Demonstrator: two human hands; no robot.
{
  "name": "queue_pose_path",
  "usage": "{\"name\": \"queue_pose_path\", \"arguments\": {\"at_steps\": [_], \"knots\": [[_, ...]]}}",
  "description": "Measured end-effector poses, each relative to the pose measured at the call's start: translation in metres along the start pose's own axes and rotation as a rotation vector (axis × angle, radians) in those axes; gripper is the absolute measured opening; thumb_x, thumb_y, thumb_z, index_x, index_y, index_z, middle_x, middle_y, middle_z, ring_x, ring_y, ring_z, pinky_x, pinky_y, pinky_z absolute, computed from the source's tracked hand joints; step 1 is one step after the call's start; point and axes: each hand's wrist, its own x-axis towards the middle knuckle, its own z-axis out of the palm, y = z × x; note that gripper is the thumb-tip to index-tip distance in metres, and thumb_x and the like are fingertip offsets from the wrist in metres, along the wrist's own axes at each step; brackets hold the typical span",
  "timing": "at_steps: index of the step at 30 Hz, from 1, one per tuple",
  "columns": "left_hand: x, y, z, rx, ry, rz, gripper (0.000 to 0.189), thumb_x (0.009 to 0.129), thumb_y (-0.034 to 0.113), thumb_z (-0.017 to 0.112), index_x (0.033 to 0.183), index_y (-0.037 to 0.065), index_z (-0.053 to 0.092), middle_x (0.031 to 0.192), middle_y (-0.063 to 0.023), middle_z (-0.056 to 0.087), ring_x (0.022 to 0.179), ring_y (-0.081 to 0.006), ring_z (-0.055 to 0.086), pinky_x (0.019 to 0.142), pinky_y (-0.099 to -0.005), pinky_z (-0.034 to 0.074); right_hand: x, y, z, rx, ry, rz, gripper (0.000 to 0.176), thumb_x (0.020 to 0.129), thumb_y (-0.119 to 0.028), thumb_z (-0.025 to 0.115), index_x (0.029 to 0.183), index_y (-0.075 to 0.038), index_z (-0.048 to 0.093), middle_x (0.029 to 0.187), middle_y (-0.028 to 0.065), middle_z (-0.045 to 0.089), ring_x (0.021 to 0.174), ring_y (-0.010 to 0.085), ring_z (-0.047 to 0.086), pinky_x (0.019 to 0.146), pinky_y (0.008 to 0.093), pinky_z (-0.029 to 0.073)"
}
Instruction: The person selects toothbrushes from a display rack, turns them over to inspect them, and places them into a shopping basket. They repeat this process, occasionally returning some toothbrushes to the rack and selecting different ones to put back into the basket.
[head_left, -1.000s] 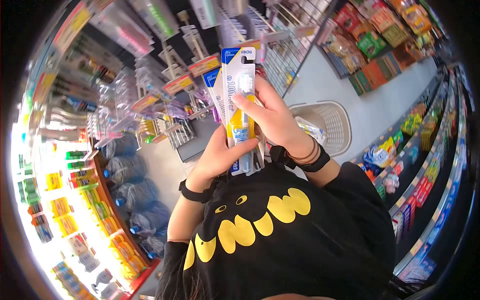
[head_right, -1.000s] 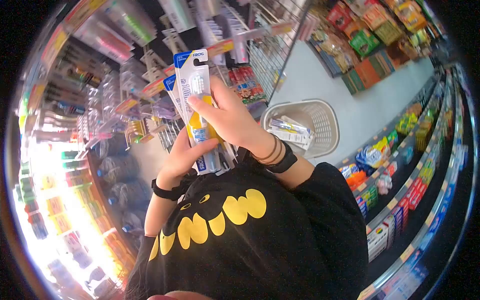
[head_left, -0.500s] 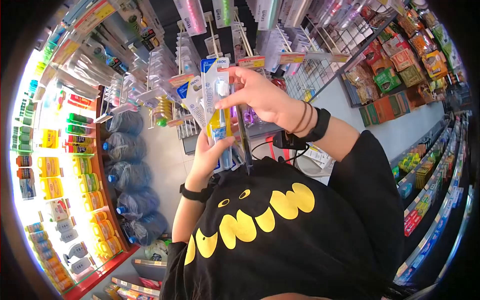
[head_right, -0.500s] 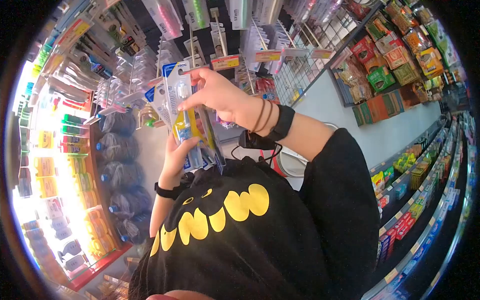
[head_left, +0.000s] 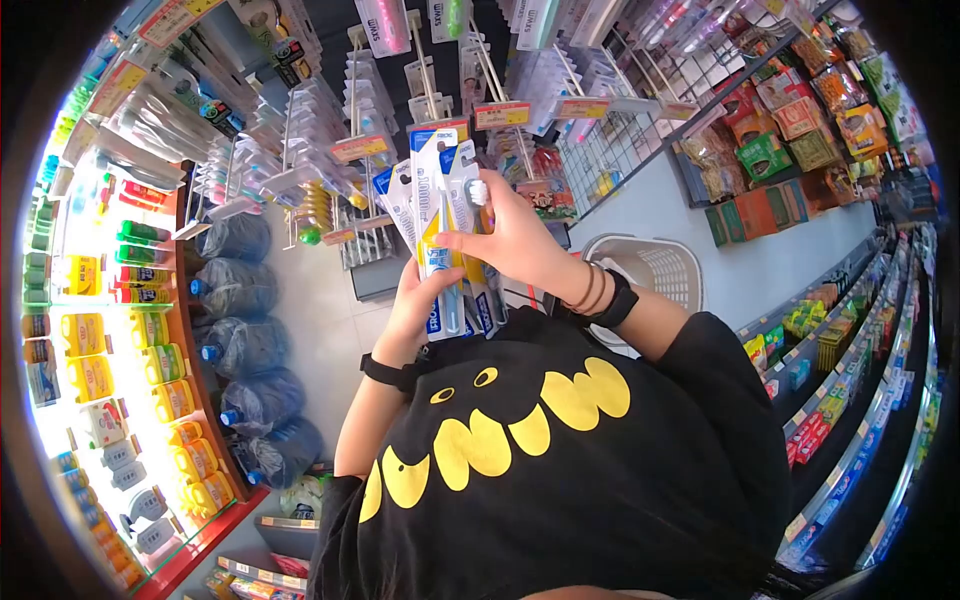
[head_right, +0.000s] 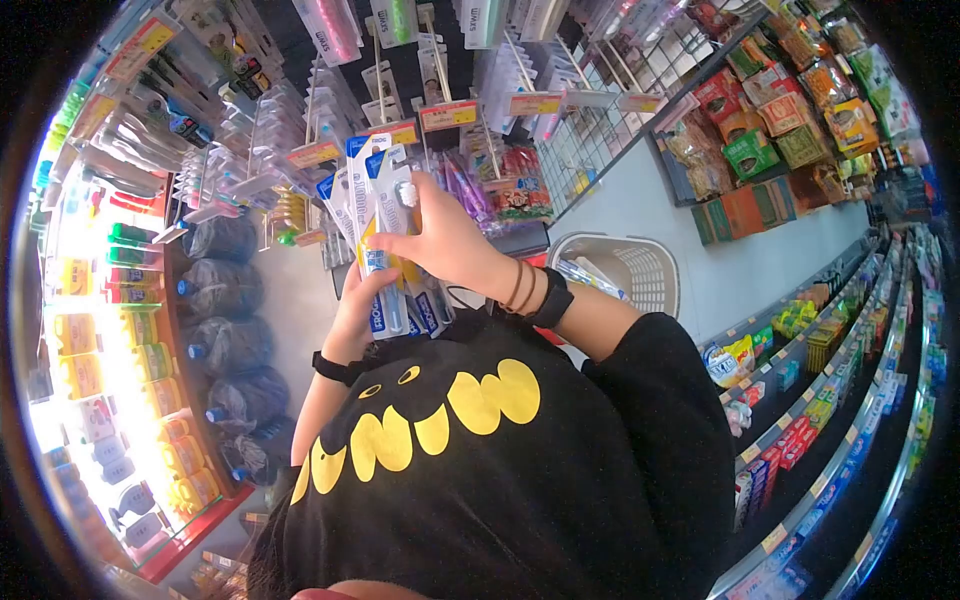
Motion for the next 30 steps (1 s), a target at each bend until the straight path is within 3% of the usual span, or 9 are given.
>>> {"name": "queue_pose_path", "arguments": {"at_steps": [7, 16, 19, 20, 21, 23, 27, 30], "knots": [[0.002, 0.004, 0.008, 0.051, -0.057, 0.031, 0.045, 0.078, 0.003, 0.061, 0.119, 0.001, 0.046, 0.102, -0.0046, 0.059, 0.092, -0.0115, 0.057, 0.082, -0.0262, 0.045, -0.011, -0.010, -0.003, -0.067, 0.109, 0.007, 0.066, 0.075, -0.023, 0.074, 0.121, 0.004, 0.035, 0.113, 0.0170, 0.052, 0.108, 0.0224, 0.051, 0.092, 0.0335, 0.040], [0.005, -0.001, 0.004, 0.025, -0.071, 0.019, 0.044, 0.078, 0.003, 0.062, 0.119, 0.000, 0.046, 0.104, -0.0062, 0.060, 0.094, -0.0132, 0.057, 0.084, -0.0276, 0.045, -0.022, 0.007, -0.004, -0.039, 0.095, -0.024, 0.056, 0.080, -0.011, 0.068, 0.123, 0.003, 0.035, 0.117, 0.0142, 0.051, 0.112, 0.0197, 0.049, 0.094, 0.0327, 0.040], [-0.003, 0.005, 0.006, 0.049, -0.048, 0.016, 0.043, 0.078, 0.002, 0.061, 0.118, -0.001, 0.048, 0.106, -0.0067, 0.060, 0.095, -0.0139, 0.058, 0.085, -0.0294, 0.046, -0.028, 0.028, -0.002, 0.012, 0.086, -0.062, 0.047, 0.079, -0.020, 0.067, 0.114, 0.002, 0.043, 0.103, 0.0225, 0.057, 0.097, 0.0364, 0.057, 0.081, 0.0382, 0.044], [-0.005, 0.008, 0.008, 0.070, -0.036, 0.040, 0.042, 0.078, 0.001, 0.061, 0.118, -0.001, 0.048, 0.106, -0.0066, 0.060, 0.095, -0.0138, 0.058, 0.085, -0.0302, 0.046, -0.028, 0.020, -0.010, -0.039, 0.012, 0.023, 0.044, 0.080, -0.019, 0.066, 0.113, 0.002, 0.045, 0.102, 0.0216, 0.058, 0.096, 0.0357, 0.057, 0.081, 0.0377, 0.045], [-0.013, 0.017, 0.018, 0.103, 0.007, 0.089, 0.039, 0.078, 0.004, 0.061, 0.115, -0.001, 0.049, 0.101, -0.0077, 0.062, 0.091, -0.0153, 0.059, 0.083, -0.0307, 0.047, -0.026, 0.017, -0.016, 0.037, -0.032, 0.065, 0.041, 0.082, -0.017, 0.064, 0.113, 0.002, 0.046, 0.102, 0.0177, 0.059, 0.094, 0.0272, 0.059, 0.080, 0.0349, 0.045], [-0.012, 0.020, 0.014, 0.124, -0.137, 0.159, 0.028, 0.078, 0.009, 0.060, 0.103, -0.002, 0.053, 0.089, -0.0104, 0.063, 0.083, -0.0192, 0.061, 0.078, -0.0318, 0.048, -0.017, -0.015, -0.033, 0.156, -0.020, 0.050, 0.038, 0.087, -0.011, 0.059, 0.119, 0.002, 0.044, 0.102, 0.0073, 0.058, 0.094, 0.0105, 0.054, 0.080, 0.0285, 0.045], [-0.023, 0.033, 0.017, 0.030, -0.077, 0.151, 0.023, 0.078, 0.002, 0.060, 0.100, -0.002, 0.055, 0.091, -0.0111, 0.063, 0.084, -0.0217, 0.064, 0.076, -0.0342, 0.051, 0.006, -0.109, -0.079, 0.370, 0.040, -0.097, 0.042, 0.089, -0.007, 0.056, 0.126, 0.001, 0.040, 0.105, 0.0057, 0.057, 0.095, 0.0083, 0.055, 0.080, 0.0243, 0.046], [-0.023, 0.040, 0.013, 0.158, -0.104, 0.143, 0.020, 0.080, 0.004, 0.060, 0.098, -0.003, 0.058, 0.086, -0.0115, 0.064, 0.081, -0.0209, 0.064, 0.075, -0.0329, 0.050, 0.020, -0.187, -0.109, 0.190, 0.069, -0.344, 0.042, 0.088, -0.009, 0.057, 0.126, 0.001, 0.041, 0.103, 0.0042, 0.058, 0.092, 0.0070, 0.056, 0.079, 0.0234, 0.046]]}}
